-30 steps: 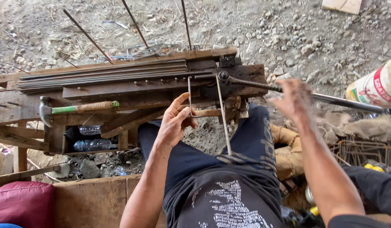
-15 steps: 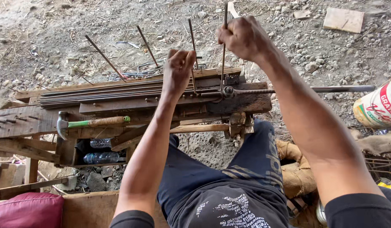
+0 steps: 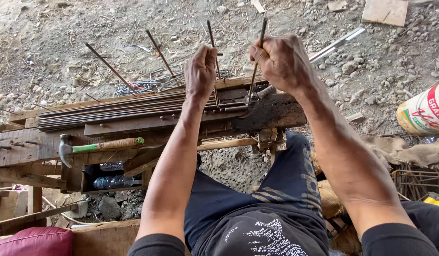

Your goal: The person operates a manual metal bending machine to shape thin metal rods. They insert a rod into the jig, rotate a crank handle to bend the metal, and then remove the finished piece. This process is repeated multiple times throughout the video.

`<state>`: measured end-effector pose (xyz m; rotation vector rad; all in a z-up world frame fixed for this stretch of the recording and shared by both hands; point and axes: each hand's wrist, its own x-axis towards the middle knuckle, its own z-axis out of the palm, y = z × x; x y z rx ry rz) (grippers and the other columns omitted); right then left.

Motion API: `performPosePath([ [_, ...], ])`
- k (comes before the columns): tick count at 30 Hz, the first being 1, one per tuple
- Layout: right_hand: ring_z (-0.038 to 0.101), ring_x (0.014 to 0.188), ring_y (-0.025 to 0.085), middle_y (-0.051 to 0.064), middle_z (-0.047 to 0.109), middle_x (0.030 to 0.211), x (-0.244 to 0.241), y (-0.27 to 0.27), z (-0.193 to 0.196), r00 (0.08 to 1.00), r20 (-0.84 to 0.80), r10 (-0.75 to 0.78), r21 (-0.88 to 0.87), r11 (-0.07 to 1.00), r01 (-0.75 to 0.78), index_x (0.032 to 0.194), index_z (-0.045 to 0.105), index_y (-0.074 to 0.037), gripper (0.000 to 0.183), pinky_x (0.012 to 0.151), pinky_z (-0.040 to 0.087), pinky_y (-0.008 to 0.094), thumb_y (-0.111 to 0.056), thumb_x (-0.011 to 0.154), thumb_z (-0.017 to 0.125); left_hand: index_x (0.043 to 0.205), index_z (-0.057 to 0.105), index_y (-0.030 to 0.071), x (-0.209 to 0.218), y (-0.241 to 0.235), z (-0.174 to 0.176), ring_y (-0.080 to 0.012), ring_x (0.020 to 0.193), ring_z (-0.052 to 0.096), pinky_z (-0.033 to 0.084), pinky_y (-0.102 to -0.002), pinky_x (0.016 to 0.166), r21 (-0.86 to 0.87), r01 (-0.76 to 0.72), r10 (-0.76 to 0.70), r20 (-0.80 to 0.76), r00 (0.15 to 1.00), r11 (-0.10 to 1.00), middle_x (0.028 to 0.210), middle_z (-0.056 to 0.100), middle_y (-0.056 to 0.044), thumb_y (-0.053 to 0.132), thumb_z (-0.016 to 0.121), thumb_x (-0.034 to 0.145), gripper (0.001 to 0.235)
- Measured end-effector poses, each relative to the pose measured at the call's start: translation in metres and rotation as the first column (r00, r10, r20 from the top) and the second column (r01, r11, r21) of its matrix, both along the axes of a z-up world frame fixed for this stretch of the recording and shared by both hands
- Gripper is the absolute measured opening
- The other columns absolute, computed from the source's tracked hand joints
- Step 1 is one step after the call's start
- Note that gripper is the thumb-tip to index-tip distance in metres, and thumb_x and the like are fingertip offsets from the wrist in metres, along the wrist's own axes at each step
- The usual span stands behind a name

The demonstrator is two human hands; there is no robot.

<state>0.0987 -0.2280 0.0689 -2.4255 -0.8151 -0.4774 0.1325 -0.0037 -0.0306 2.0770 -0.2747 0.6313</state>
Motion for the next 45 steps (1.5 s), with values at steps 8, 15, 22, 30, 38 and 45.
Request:
performPosePath([
  [8, 0.043, 0.047, 0.009, 0.002, 0.055, 0.072, 0.027, 0.004, 0.023, 0.963, -0.267, 0.045, 0.168, 0.986, 0.0, 0.093, 0.057, -0.007, 0.026, 0.036, 0.043, 0.024, -0.018, 0.117, 0.053, 0.107, 0.063, 0.008, -0.047, 0.006, 0.013, -0.0134, 0.08, 0.064, 0.053, -0.025, 0.072, -0.379, 0.307, -0.369, -0.102, 0.924, 0.873, 0.088, 0.068, -0.003, 0.034, 0.047, 0.104, 0.031],
  [15, 0.048, 0.051, 0.013, 0.007, 0.062, 0.076, 0.012, 0.002, 0.053, 0.992, -0.102, 0.072, 0.196, 0.979, -0.052, 0.092, 0.062, -0.003, 0.022, 0.037, 0.04, 0.026, -0.011, 0.112, 0.058, 0.098, 0.063, 0.008, -0.074, -0.01, 0.02, -0.0141, 0.07, 0.059, 0.051, -0.026, 0.061, -0.398, 0.329, -0.338, 0.05, 0.94, 0.857, 0.093, 0.069, -0.009, 0.042, 0.047, 0.103, 0.038],
  [22, 0.065, 0.055, 0.016, 0.018, 0.07, 0.082, -0.003, 0.006, 0.038, 0.98, -0.045, 0.192, 0.272, 0.947, -0.173, 0.104, 0.067, 0.009, 0.02, 0.042, 0.053, 0.023, -0.006, 0.112, 0.055, 0.117, 0.066, 0.004, -0.138, -0.06, 0.021, -0.0183, 0.089, 0.073, 0.063, -0.026, 0.076, -0.262, 0.247, -0.277, -0.08, 0.958, 0.933, 0.104, 0.074, -0.011, 0.019, 0.067, 0.094, 0.028],
  [30, 0.055, 0.05, 0.012, 0.012, 0.068, 0.077, -0.014, 0.012, 0.033, 0.98, 0.004, 0.199, 0.24, 0.951, -0.194, 0.092, 0.066, 0.001, 0.021, 0.036, 0.042, 0.023, -0.005, 0.11, 0.058, 0.108, 0.072, 0.007, -0.15, -0.059, 0.019, -0.0136, 0.09, 0.07, 0.057, -0.026, 0.078, -0.263, 0.239, -0.26, -0.046, 0.965, 0.935, 0.1, 0.074, -0.005, 0.017, 0.068, 0.094, 0.018],
  [38, 0.064, 0.068, 0.016, 0.005, 0.063, 0.084, -0.069, -0.03, -0.01, 0.937, -0.245, 0.249, 0.941, 0.294, 0.168, 0.101, 0.059, -0.007, 0.015, 0.055, 0.059, 0.029, -0.021, 0.108, 0.056, 0.138, 0.044, 0.012, -0.182, 0.001, -0.027, -0.0213, 0.101, 0.06, 0.05, -0.037, 0.09, -0.904, -0.351, -0.289, -0.414, 0.863, 0.246, 0.119, 0.06, -0.009, 0.029, 0.051, 0.099, 0.043],
  [45, 0.073, 0.067, 0.023, 0.013, 0.071, 0.079, -0.1, -0.036, -0.147, 0.848, -0.432, 0.307, 0.858, -0.148, 0.491, 0.097, 0.065, -0.01, 0.02, 0.061, 0.065, 0.034, -0.028, 0.102, 0.057, 0.104, 0.062, 0.007, -0.19, 0.011, -0.053, -0.0117, 0.06, 0.041, 0.052, -0.038, 0.087, -0.951, -0.215, -0.343, -0.13, 0.93, -0.222, 0.066, 0.033, 0.005, 0.032, 0.048, 0.107, 0.029],
])
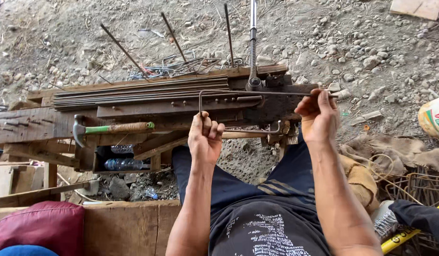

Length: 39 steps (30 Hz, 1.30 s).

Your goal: The person operates a manual metal bending machine to shape thin metal rods. They insert a rod into the jig, rotate a crank handle to bend the metal, and then remove the finished piece. This process is repeated multiple times throughout the video.

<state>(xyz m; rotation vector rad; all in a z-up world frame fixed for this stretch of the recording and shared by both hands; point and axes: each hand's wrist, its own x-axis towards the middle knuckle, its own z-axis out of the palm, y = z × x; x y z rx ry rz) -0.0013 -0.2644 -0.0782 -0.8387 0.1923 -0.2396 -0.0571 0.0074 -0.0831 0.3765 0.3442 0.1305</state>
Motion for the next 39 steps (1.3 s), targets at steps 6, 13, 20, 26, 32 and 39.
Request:
performPosePath([
  [6, 0.072, 0.06, 0.023, 0.015, 0.07, 0.075, 0.009, 0.003, -0.035, 0.994, -0.105, -0.012, -0.093, 0.996, 0.002, 0.097, 0.066, -0.008, 0.022, 0.053, 0.063, 0.034, -0.026, 0.104, 0.055, 0.1, 0.056, 0.006, 0.006, 0.019, -0.05, -0.0083, 0.047, 0.021, 0.04, -0.027, 0.049, 0.144, 0.044, -0.024, -0.139, 0.99, 0.989, 0.061, 0.018, 0.008, 0.025, 0.039, 0.11, 0.027],
  [13, 0.073, 0.061, 0.024, 0.017, 0.07, 0.074, 0.046, 0.025, -0.065, 0.974, -0.224, 0.021, -0.1, 0.994, -0.044, 0.097, 0.065, -0.006, 0.023, 0.053, 0.066, 0.037, -0.025, 0.104, 0.054, 0.117, 0.049, 0.011, 0.026, 0.027, -0.05, -0.0147, 0.052, 0.047, 0.06, -0.044, 0.07, 0.277, -0.023, 0.11, -0.306, 0.946, 0.961, 0.067, 0.039, -0.001, 0.009, 0.04, 0.104, 0.016],
  [20, 0.074, 0.06, 0.025, 0.017, 0.072, 0.076, 0.062, 0.012, -0.101, 0.924, -0.383, 0.006, -0.092, 0.995, -0.044, 0.096, 0.068, -0.007, 0.025, 0.054, 0.067, 0.038, -0.03, 0.102, 0.058, 0.14, 0.054, 0.006, 0.028, 0.016, -0.042, -0.0188, 0.042, 0.064, 0.063, -0.032, 0.042, 0.9, 0.185, 0.195, -0.279, 0.94, 0.396, 0.072, 0.062, -0.011, 0.006, 0.045, 0.097, 0.044],
  [26, 0.071, 0.054, 0.027, 0.017, 0.071, 0.072, 0.051, -0.011, -0.07, 0.818, -0.561, 0.127, -0.357, 0.854, -0.378, 0.09, 0.072, -0.007, 0.041, 0.045, 0.061, 0.044, -0.045, 0.102, 0.061, 0.145, 0.054, 0.019, 0.024, 0.019, -0.029, -0.0443, 0.116, 0.063, 0.049, -0.057, 0.099, 0.922, 0.348, 0.216, -0.31, 0.926, -0.169, 0.127, 0.064, -0.026, 0.018, 0.043, 0.1, 0.047],
  [32, 0.055, 0.043, 0.013, 0.008, 0.059, 0.062, 0.068, -0.075, -0.01, 0.807, -0.572, 0.147, -0.665, 0.493, -0.561, 0.091, 0.066, -0.005, 0.031, 0.035, 0.047, 0.026, -0.033, 0.105, 0.063, 0.142, 0.056, 0.017, 0.03, 0.035, -0.049, -0.0509, 0.092, 0.068, 0.052, -0.064, 0.081, 0.846, 0.303, 0.171, -0.252, 0.952, -0.439, 0.105, 0.07, -0.027, 0.02, 0.04, 0.099, 0.046],
  [39, 0.056, 0.069, 0.016, 0.01, 0.066, 0.096, 0.162, -0.003, 0.031, 0.857, -0.417, 0.302, -0.904, -0.045, -0.424, 0.107, 0.066, -0.005, 0.016, 0.053, 0.046, 0.027, -0.018, 0.105, 0.057, 0.15, 0.045, 0.015, 0.036, 0.049, -0.073, -0.0437, 0.068, 0.065, 0.047, -0.058, 0.055, 0.679, 0.284, 0.145, -0.255, 0.956, -0.676, 0.084, 0.074, -0.013, 0.017, 0.045, 0.098, 0.052],
])
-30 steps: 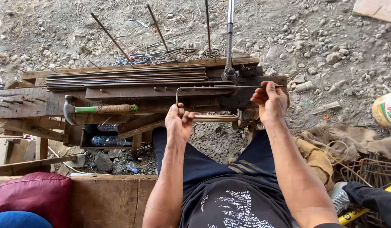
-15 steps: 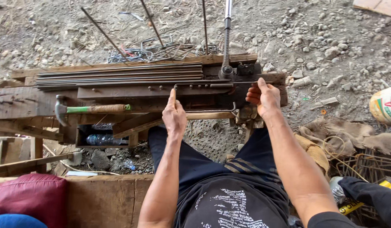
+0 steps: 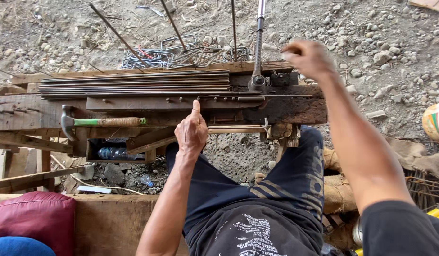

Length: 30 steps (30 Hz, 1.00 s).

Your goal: The person operates a manual metal bending machine to shape thin metal rods. They insert a rod into the jig, rotate a crank handle to bend the metal, and then remove the finished piece. This process is repeated multiple times throughout the video.

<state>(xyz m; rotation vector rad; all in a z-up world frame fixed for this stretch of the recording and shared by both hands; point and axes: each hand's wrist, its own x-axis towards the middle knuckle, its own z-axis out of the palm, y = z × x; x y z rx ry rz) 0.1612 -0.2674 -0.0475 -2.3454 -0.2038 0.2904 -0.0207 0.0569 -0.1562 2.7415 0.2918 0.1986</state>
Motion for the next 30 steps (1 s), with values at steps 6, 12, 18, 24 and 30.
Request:
performPosePath([
  [6, 0.014, 0.15, 0.029, 0.009, 0.013, 0.166, 0.041, 0.075, 0.004, 0.954, -0.218, 0.203, -0.356, 0.894, -0.272, 0.155, 0.037, -0.03, 0.098, 0.123, 0.011, 0.048, 0.029, 0.076, 0.046, 0.151, 0.045, 0.016, -0.002, 0.005, -0.001, -0.0409, 0.058, 0.062, 0.043, -0.055, 0.047, 0.077, 0.04, -0.04, 0.003, 0.999, 0.996, 0.071, 0.068, -0.01, 0.016, 0.046, 0.097, 0.054],
  [12, -0.01, 0.151, 0.032, 0.007, -0.015, 0.167, 0.072, 0.053, -0.033, 0.923, -0.213, 0.322, -0.568, 0.728, -0.385, 0.156, 0.034, -0.036, 0.105, 0.121, -0.003, 0.052, 0.03, 0.074, 0.045, 0.154, 0.04, 0.015, -0.005, 0.002, 0.011, -0.0341, 0.056, 0.061, 0.045, -0.05, 0.048, 0.012, 0.049, -0.048, -0.078, 0.996, 0.999, 0.074, 0.069, -0.01, 0.016, 0.045, 0.099, 0.055],
  [18, 0.042, 0.129, 0.03, -0.004, 0.064, 0.135, 0.113, -0.009, -0.098, 0.815, 0.127, 0.565, -0.7, 0.633, -0.33, 0.109, 0.069, -0.029, 0.015, 0.107, 0.025, 0.048, -0.028, 0.101, 0.057, 0.153, 0.041, 0.014, -0.007, 0.005, 0.004, -0.0322, 0.057, 0.061, 0.044, -0.048, 0.047, 0.013, 0.044, -0.044, -0.028, 0.999, 0.999, 0.077, 0.07, -0.007, 0.019, 0.048, 0.101, 0.053],
  [24, 0.05, 0.108, 0.032, 0.015, 0.054, 0.113, 0.107, -0.116, -0.099, 0.986, 0.066, 0.151, -0.504, 0.858, -0.097, 0.133, 0.06, -0.002, 0.05, 0.107, 0.039, 0.046, 0.019, 0.087, 0.064, 0.153, 0.042, 0.014, -0.011, 0.008, 0.002, -0.0322, 0.057, 0.061, 0.044, -0.048, 0.047, 0.047, 0.065, -0.065, 0.005, 0.998, 0.997, 0.077, 0.069, -0.005, 0.018, 0.05, 0.102, 0.052],
  [30, 0.049, 0.057, 0.02, -0.001, 0.047, 0.061, 0.125, -0.18, -0.14, 0.973, -0.028, 0.231, -0.807, 0.569, -0.158, 0.072, 0.049, -0.022, 0.037, 0.103, 0.04, 0.037, -0.026, 0.108, 0.058, 0.152, 0.043, 0.013, -0.012, 0.005, 0.015, -0.0381, 0.065, 0.064, 0.046, -0.052, 0.052, 0.03, 0.062, -0.061, -0.006, 0.998, 0.998, 0.087, 0.073, -0.013, 0.02, 0.051, 0.102, 0.052],
])
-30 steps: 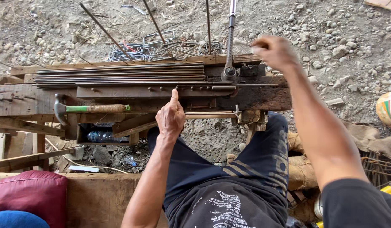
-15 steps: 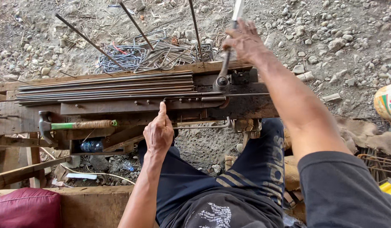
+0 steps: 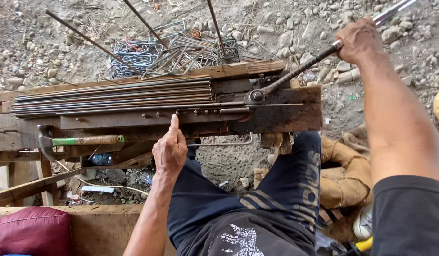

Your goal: The person operates a manual metal bending machine to shape thin metal rods. They insert a rod into the jig, rotate a crank handle to bend the metal, and then remove the finished piece. This process is repeated multiple times throughout the video.

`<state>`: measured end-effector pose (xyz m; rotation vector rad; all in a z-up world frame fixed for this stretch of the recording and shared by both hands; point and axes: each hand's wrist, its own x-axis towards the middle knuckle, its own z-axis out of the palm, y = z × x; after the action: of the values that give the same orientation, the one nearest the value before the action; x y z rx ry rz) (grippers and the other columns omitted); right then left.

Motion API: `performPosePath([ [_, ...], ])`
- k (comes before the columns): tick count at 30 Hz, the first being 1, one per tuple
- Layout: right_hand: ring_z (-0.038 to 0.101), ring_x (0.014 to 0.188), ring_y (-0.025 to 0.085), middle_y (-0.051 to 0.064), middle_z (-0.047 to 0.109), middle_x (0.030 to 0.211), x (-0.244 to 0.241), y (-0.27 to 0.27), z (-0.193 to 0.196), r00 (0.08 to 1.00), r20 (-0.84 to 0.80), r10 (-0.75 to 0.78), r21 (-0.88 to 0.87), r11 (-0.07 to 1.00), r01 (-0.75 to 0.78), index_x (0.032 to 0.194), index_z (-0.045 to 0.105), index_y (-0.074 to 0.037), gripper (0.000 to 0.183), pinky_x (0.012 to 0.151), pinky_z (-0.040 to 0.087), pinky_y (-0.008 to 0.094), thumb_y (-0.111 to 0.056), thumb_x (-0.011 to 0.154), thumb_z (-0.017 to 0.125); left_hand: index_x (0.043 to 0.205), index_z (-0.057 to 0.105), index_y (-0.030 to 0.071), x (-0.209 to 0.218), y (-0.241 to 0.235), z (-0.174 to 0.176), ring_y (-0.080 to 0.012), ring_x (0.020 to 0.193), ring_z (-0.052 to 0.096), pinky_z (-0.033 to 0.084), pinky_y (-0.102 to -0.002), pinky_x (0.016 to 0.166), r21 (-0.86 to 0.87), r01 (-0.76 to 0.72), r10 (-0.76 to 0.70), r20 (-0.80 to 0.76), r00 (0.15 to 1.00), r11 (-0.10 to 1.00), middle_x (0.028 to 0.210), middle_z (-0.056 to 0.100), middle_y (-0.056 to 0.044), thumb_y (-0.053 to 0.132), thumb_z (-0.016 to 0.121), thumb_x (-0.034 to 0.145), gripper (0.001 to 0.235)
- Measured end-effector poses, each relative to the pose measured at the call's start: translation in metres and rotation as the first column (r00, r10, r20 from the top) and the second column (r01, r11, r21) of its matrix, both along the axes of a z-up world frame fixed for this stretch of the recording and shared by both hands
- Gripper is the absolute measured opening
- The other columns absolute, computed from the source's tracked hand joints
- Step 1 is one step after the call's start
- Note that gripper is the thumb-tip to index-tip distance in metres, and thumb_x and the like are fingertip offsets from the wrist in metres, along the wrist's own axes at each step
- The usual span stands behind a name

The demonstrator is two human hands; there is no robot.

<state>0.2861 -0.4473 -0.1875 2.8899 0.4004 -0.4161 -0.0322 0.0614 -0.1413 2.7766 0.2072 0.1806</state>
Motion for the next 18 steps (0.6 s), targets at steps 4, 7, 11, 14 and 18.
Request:
performPosePath([
  [4, 0.049, 0.064, 0.015, -0.004, 0.047, 0.067, 0.018, -0.004, -0.018, 0.994, -0.105, -0.015, -0.26, 0.966, -0.013, 0.079, 0.053, -0.026, 0.027, 0.081, 0.045, 0.029, -0.044, 0.099, 0.059, 0.143, 0.054, 0.015, 0.009, -0.016, 0.034, -0.0325, 0.091, 0.058, 0.047, -0.048, 0.073, 0.209, -0.024, 0.026, -0.01, 1.0, 0.978, 0.108, 0.064, -0.008, 0.034, 0.049, 0.1, 0.047],
  [7, 0.052, 0.072, 0.018, -0.003, 0.053, 0.071, 0.009, -0.003, -0.014, 0.994, -0.097, -0.047, -0.275, 0.961, 0.018, 0.081, 0.059, -0.026, 0.029, 0.088, 0.044, 0.031, -0.05, 0.097, 0.061, 0.127, 0.058, 0.01, 0.011, -0.071, 0.067, -0.027, 0.091, 0.052, 0.043, -0.043, 0.078, 0.234, 0.156, -0.174, 0.06, 0.983, 0.96, 0.098, 0.058, -0.01, 0.038, 0.062, 0.096, 0.041],
  [11, 0.054, 0.084, 0.02, -0.001, 0.061, 0.083, 0.004, 0.007, 0.001, 0.969, -0.186, -0.16, -0.331, 0.939, 0.092, 0.093, 0.066, -0.024, 0.026, 0.091, 0.043, 0.033, -0.049, 0.096, 0.062, 0.107, 0.065, 0.011, -0.002, -0.126, 0.032, -0.0248, 0.08, 0.061, 0.045, -0.043, 0.082, -0.074, 0.517, -0.521, -0.042, 0.853, 0.853, 0.09, 0.063, -0.005, 0.033, 0.06, 0.099, 0.024],
  [14, 0.058, 0.103, 0.027, 0.006, 0.071, 0.103, -0.003, 0.008, 0.007, 0.954, -0.191, -0.23, -0.265, 0.948, 0.176, 0.129, 0.067, -0.023, 0.043, 0.1, 0.041, 0.04, -0.04, 0.09, 0.072, 0.095, 0.066, 0.02, -0.002, -0.127, 0.025, -0.0217, 0.073, 0.054, 0.035, -0.04, 0.077, -0.096, 0.466, -0.46, 0.079, 0.884, 0.879, 0.079, 0.054, 0.001, 0.033, 0.056, 0.1, 0.017],
  [18, 0.044, 0.065, 0.021, 0.001, 0.041, 0.066, -0.036, -0.007, 0.012, 0.937, -0.184, -0.297, -0.306, 0.923, 0.232, 0.075, 0.042, -0.022, 0.038, 0.087, 0.046, 0.037, -0.035, 0.11, 0.037, 0.099, 0.067, 0.019, 0.0, -0.127, 0.029, -0.021, 0.075, 0.053, 0.031, -0.039, 0.077, -0.154, 0.465, -0.47, 0.003, 0.883, 0.872, 0.079, 0.055, 0.001, 0.036, 0.051, 0.102, 0.023],
])
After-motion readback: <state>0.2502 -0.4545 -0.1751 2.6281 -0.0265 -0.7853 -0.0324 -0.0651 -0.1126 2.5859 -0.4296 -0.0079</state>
